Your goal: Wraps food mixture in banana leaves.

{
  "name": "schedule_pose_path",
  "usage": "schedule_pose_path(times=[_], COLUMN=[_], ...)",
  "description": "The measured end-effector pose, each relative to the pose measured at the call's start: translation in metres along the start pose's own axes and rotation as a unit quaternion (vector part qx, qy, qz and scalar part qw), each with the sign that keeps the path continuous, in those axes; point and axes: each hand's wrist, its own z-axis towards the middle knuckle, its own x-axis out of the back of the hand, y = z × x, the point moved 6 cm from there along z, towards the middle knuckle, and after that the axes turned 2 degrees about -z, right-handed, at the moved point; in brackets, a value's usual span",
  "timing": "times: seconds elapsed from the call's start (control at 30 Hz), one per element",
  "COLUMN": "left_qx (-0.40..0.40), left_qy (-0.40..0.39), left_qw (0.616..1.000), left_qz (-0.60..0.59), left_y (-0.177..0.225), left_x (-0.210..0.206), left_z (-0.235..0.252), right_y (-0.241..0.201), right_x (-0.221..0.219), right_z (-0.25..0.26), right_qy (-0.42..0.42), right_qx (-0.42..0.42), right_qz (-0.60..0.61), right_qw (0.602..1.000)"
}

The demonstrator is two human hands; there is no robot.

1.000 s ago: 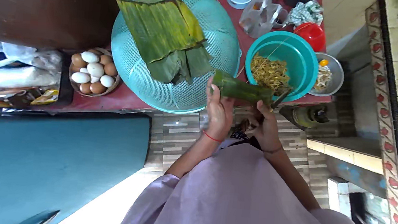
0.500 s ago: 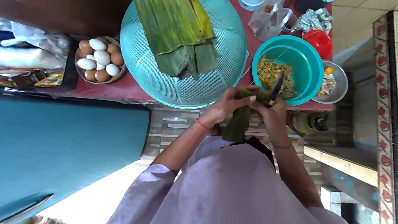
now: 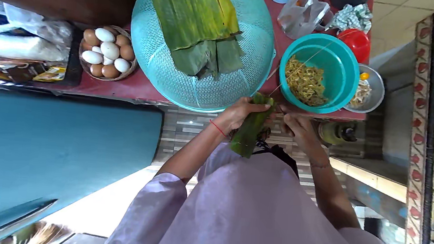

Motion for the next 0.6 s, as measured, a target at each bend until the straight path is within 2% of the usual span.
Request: schedule_pose_path(times=[0.37,0.6], left_qx=[0.012,0.071], left_qy=[-0.007,-0.027], left_qw=[0.999,0.997], left_qz=[0.046,0.035], left_y=[-0.0002,-0.0026], left_x=[-0.0011,-0.0040], left_z=[0.0003,-0.0028], right_y=[0.0018,-0.0012], right_x=[-0.0042,-0.0021], right_z=[0.0048,0.0015], right_qy=[-0.006,-0.037], right_qx=[0.032,0.087], right_qz=[-0.074,-0.130], right_qw=[0.997,0.987])
